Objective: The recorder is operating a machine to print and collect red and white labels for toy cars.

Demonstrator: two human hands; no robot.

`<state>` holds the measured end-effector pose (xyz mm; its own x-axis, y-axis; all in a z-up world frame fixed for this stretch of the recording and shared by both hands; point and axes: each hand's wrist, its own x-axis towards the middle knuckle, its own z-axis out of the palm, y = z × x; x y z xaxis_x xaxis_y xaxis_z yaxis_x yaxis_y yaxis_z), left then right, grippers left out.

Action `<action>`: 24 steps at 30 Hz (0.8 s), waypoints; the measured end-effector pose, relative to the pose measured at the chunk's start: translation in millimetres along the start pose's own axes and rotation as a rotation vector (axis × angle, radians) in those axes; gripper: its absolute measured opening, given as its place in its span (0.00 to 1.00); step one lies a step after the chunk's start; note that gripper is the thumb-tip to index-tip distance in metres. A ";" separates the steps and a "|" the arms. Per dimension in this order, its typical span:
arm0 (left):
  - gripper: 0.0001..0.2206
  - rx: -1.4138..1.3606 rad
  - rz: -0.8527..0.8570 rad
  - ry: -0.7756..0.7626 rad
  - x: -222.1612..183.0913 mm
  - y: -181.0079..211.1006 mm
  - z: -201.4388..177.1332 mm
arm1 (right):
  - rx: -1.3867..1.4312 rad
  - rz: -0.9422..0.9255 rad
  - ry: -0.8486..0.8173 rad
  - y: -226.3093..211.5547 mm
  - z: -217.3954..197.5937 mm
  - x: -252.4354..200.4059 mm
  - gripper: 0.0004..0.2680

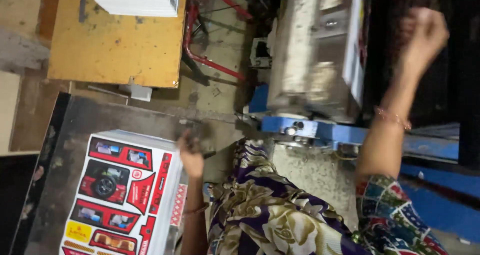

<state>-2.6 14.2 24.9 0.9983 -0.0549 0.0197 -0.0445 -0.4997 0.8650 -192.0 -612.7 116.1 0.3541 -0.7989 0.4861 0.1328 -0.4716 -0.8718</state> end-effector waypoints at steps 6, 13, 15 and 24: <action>0.16 -0.256 0.056 -0.300 -18.5 -34.5 85.9 | -0.697 -0.081 -0.329 236.6 178.2 -59.9 0.17; 0.11 -0.790 -0.386 -0.236 26.3 -33.2 76.3 | -0.264 0.081 -0.967 -131.4 311.4 -330.3 0.33; 0.11 -0.837 -0.445 -0.088 36.5 -124.1 32.5 | 0.024 0.095 -1.131 -159.1 320.1 -350.0 0.30; 0.07 -0.267 -0.567 0.634 -61.1 -168.9 -350.8 | 0.020 -0.165 -1.349 -221.3 374.2 -393.0 0.13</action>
<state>-42.9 405.2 53.5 0.7043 0.6676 -0.2414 0.3934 -0.0840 0.9155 -14.2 -54.6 95.2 0.9541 0.2553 0.1564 0.2704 -0.5103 -0.8164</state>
